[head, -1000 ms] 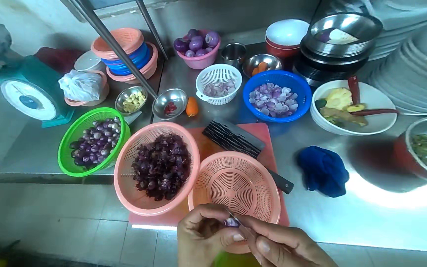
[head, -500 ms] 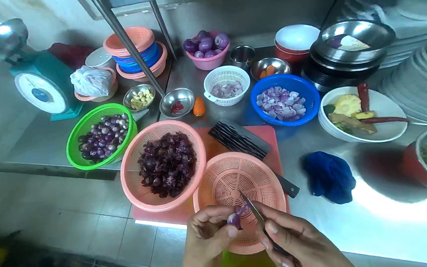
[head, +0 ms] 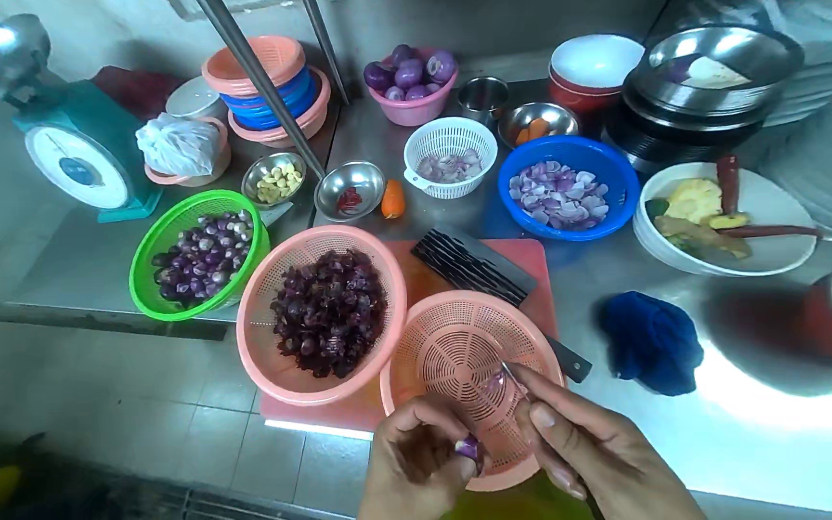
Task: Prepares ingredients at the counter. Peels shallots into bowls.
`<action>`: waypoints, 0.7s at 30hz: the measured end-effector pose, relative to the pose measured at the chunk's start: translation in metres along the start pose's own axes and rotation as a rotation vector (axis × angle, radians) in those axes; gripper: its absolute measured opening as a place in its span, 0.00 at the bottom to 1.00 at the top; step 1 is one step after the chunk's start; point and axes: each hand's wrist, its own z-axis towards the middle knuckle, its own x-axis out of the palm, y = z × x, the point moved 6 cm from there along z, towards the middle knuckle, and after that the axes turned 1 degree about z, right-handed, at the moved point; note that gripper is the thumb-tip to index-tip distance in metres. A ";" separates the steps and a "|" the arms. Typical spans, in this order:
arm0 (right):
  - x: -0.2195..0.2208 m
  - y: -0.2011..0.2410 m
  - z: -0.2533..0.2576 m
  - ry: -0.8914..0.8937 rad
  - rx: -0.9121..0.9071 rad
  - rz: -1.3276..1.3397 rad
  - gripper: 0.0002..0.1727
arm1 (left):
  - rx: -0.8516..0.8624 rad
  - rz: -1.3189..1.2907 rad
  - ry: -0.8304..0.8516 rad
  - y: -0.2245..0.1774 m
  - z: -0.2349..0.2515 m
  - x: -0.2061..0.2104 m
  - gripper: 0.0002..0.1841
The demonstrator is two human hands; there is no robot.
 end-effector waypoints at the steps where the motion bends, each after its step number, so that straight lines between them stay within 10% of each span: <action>1: -0.004 0.000 0.002 0.001 0.006 -0.063 0.21 | 0.010 0.016 0.002 -0.001 0.000 0.000 0.14; 6: -0.006 0.000 0.005 0.186 0.089 -0.390 0.32 | 0.061 0.072 -0.094 -0.008 0.002 -0.004 0.17; 21: 0.020 0.007 -0.005 0.373 0.064 -0.037 0.23 | 0.058 0.083 -0.185 -0.008 0.003 -0.008 0.10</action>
